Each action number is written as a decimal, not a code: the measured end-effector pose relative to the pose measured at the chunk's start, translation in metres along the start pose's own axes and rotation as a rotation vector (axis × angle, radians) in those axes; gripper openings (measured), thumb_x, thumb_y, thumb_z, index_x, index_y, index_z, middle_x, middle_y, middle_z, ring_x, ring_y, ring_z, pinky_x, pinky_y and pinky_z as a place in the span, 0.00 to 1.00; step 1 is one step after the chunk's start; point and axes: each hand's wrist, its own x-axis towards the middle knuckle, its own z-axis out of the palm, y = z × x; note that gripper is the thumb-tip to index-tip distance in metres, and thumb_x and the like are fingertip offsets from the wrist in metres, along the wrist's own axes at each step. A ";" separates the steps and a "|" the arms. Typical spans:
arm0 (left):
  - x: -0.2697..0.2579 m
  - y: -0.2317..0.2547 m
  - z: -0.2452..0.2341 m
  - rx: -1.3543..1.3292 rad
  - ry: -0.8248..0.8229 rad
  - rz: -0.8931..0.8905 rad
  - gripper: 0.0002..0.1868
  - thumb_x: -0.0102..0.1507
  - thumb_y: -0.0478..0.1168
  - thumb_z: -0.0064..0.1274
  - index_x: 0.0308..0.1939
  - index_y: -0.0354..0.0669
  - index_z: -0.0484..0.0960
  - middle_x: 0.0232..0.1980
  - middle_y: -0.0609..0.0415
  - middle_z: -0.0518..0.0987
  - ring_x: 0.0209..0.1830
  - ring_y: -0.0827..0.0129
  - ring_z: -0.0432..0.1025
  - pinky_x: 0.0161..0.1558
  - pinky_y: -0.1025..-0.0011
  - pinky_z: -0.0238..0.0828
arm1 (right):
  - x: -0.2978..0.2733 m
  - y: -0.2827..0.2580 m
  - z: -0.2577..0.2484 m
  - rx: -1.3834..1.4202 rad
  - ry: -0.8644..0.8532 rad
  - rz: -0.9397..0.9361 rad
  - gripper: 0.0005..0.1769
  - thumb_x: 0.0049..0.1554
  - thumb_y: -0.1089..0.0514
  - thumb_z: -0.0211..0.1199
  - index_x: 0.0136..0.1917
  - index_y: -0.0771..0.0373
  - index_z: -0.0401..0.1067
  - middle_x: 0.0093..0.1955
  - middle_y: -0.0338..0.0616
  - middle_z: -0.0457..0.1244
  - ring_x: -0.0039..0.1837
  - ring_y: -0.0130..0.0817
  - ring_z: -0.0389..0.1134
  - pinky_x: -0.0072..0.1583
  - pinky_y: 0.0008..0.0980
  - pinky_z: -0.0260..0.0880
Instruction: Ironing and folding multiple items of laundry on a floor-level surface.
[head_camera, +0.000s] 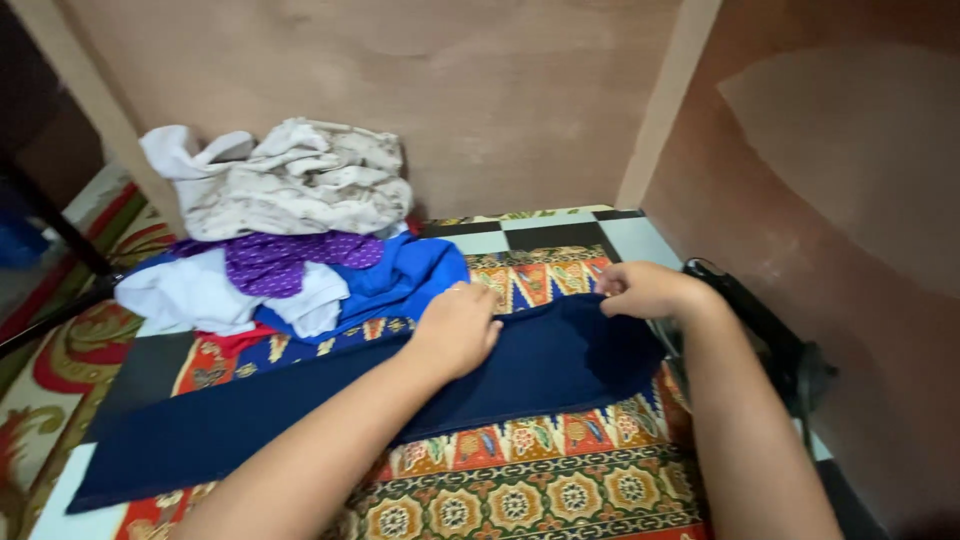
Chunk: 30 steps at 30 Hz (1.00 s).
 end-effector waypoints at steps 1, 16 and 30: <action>-0.008 -0.011 0.002 0.004 0.000 -0.010 0.17 0.58 0.45 0.59 0.47 0.40 0.82 0.43 0.45 0.79 0.48 0.48 0.74 0.48 0.53 0.71 | 0.000 -0.002 0.000 -0.002 -0.007 -0.008 0.18 0.48 0.55 0.71 0.52 0.61 0.76 0.41 0.38 0.67 0.45 0.29 0.67 0.49 0.32 0.69; -0.065 -0.020 -0.022 -0.064 -0.044 0.011 0.22 0.61 0.47 0.58 0.56 0.43 0.83 0.49 0.49 0.75 0.52 0.53 0.68 0.53 0.56 0.66 | -0.028 -0.115 0.012 0.488 -0.034 -0.221 0.26 0.53 0.64 0.68 0.65 0.57 0.69 0.44 0.32 0.57 0.50 0.22 0.62 0.58 0.28 0.65; -0.074 -0.119 0.005 -1.111 -0.303 -0.656 0.32 0.69 0.63 0.42 0.58 0.38 0.79 0.45 0.48 0.82 0.37 0.67 0.77 0.34 0.70 0.76 | 0.041 -0.203 0.152 0.912 -0.022 -0.122 0.26 0.59 0.56 0.63 0.69 0.53 0.60 0.56 0.43 0.62 0.48 0.35 0.71 0.45 0.33 0.77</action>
